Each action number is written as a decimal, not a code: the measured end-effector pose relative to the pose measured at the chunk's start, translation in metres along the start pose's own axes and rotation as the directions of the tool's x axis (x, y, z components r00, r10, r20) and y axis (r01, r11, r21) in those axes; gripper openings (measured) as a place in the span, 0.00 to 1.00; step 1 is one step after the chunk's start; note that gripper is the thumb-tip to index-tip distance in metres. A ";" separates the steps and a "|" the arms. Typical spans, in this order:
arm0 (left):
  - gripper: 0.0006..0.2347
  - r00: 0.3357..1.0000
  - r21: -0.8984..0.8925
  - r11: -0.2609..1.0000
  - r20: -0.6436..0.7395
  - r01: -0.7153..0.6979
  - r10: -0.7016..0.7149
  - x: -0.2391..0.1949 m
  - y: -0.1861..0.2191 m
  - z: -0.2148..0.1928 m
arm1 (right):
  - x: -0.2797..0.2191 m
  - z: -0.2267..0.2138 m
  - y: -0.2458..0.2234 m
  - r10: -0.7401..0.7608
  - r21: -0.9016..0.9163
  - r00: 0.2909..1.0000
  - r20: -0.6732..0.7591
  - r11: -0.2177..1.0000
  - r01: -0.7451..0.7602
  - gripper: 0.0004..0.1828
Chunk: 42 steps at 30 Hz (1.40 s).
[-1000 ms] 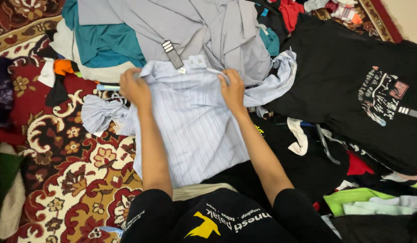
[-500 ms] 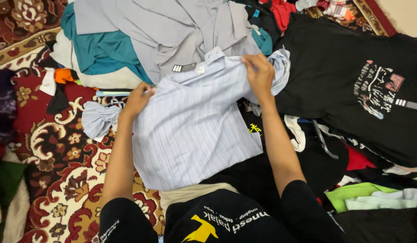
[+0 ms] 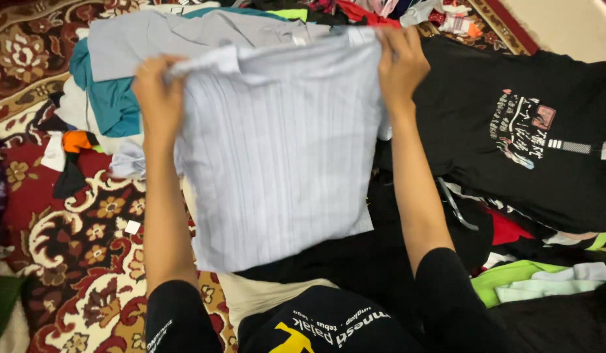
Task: The person sits on a rug and organizes a pile of clothes. They pick up a black t-shirt, place it on a hanger, and set it aside. They repeat this process with another black t-shirt and then a light blue striped shirt, buttoning the collar before hanging it.
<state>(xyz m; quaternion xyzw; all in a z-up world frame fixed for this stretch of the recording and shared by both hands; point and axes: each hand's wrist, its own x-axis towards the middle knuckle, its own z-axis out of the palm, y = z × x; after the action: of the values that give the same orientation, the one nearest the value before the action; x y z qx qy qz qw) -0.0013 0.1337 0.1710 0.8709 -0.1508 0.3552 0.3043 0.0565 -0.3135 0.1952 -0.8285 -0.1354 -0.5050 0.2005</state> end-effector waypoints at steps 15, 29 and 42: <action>0.24 0.942 0.405 0.872 0.069 0.274 -0.328 -0.088 0.001 0.151 | -0.116 0.119 -0.043 0.173 0.003 0.694 0.699 0.970 -0.245 0.32; 0.25 0.940 0.397 0.874 0.073 0.279 -0.333 -0.084 0.006 0.156 | -0.161 0.098 -0.081 0.185 -0.003 0.850 0.493 0.978 -0.211 0.33; 0.32 0.868 0.552 0.757 0.113 0.351 -0.484 -0.079 0.014 0.159 | -0.188 0.100 -0.083 0.191 -0.037 0.803 0.564 0.978 -0.207 0.38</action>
<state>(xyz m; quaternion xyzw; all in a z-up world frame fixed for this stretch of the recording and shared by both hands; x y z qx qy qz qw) 0.0201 0.0257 0.0314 0.9684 0.1123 0.1927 0.1115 0.0143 -0.1978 0.0032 -0.9474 -0.1076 -0.2120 0.2143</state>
